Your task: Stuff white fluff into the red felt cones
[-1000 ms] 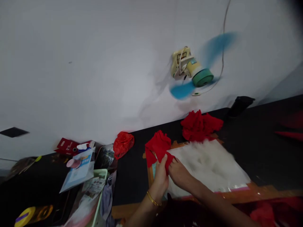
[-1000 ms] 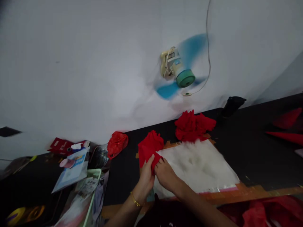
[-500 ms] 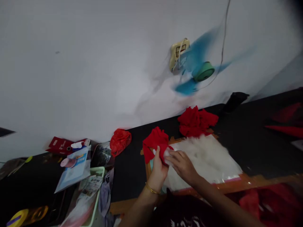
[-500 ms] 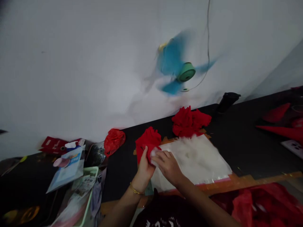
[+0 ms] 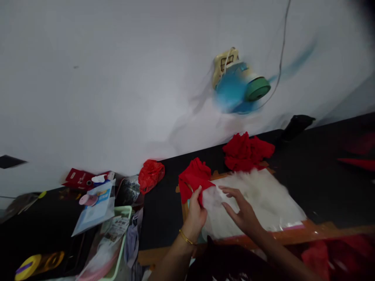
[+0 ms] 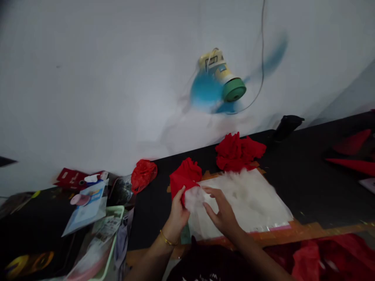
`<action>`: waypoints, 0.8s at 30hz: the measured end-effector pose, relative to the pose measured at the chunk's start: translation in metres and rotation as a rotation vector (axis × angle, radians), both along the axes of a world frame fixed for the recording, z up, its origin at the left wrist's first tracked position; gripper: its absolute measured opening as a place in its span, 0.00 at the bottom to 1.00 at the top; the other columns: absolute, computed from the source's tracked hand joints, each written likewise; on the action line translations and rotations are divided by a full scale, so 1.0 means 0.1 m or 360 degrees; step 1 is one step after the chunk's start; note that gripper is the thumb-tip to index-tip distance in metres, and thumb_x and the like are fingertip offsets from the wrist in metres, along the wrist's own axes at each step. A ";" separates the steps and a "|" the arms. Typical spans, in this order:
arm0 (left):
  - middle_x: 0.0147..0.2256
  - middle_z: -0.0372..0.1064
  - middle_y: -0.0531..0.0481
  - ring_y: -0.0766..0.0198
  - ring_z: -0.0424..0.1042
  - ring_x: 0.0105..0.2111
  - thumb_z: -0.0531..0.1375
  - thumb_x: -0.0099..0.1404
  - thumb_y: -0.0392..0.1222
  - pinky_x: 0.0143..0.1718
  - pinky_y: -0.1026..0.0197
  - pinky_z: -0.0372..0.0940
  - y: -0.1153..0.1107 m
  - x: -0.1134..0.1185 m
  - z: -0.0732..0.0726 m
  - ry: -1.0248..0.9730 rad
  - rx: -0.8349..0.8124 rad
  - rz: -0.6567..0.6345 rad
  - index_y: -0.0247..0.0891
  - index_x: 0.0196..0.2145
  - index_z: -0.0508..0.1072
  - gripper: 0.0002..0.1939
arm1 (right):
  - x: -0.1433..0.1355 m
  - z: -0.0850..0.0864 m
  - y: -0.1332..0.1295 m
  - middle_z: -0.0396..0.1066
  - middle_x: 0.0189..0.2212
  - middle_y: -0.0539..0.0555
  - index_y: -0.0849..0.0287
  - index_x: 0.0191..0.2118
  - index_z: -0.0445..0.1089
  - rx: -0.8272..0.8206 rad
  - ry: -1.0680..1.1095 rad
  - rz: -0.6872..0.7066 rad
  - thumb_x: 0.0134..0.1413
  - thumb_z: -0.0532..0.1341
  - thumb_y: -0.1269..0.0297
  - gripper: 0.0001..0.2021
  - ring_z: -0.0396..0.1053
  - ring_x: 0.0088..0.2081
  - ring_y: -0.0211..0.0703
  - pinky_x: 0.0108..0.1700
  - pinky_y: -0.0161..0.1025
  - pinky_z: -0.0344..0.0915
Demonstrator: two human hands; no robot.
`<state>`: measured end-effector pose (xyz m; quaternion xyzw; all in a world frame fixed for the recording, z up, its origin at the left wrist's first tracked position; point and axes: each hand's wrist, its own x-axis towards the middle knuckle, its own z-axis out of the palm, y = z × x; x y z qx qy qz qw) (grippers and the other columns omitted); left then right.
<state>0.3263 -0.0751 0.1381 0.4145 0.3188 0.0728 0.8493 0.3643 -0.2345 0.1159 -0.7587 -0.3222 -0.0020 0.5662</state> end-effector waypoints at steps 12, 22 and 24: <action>0.50 0.76 0.40 0.48 0.70 0.57 0.71 0.55 0.51 0.63 0.49 0.58 -0.08 -0.10 0.07 -0.0302 -0.0205 -0.0211 0.38 0.50 0.76 0.28 | 0.16 0.06 0.07 0.77 0.34 0.53 0.57 0.38 0.73 0.0091 0.0566 -0.0101 0.44 0.63 0.65 0.11 0.73 0.37 0.48 0.42 0.41 0.69; 0.44 0.78 0.41 0.51 0.76 0.46 0.74 0.51 0.48 0.55 0.50 0.66 -0.47 -0.01 0.09 -0.0177 -0.0110 0.0047 0.36 0.45 0.77 0.25 | 0.12 -0.06 0.22 0.70 0.35 0.50 0.55 0.42 0.63 -0.0022 0.0132 -0.0408 0.50 0.60 0.64 0.12 0.69 0.35 0.43 0.37 0.38 0.66; 0.45 0.78 0.40 0.51 0.76 0.47 0.74 0.51 0.49 0.55 0.51 0.66 -0.55 -0.02 0.09 -0.0179 -0.0166 0.0067 0.35 0.46 0.76 0.27 | 0.14 -0.07 0.22 0.66 0.31 0.48 0.55 0.37 0.63 -0.0092 0.0057 -0.0508 0.52 0.58 0.64 0.06 0.66 0.32 0.42 0.34 0.37 0.64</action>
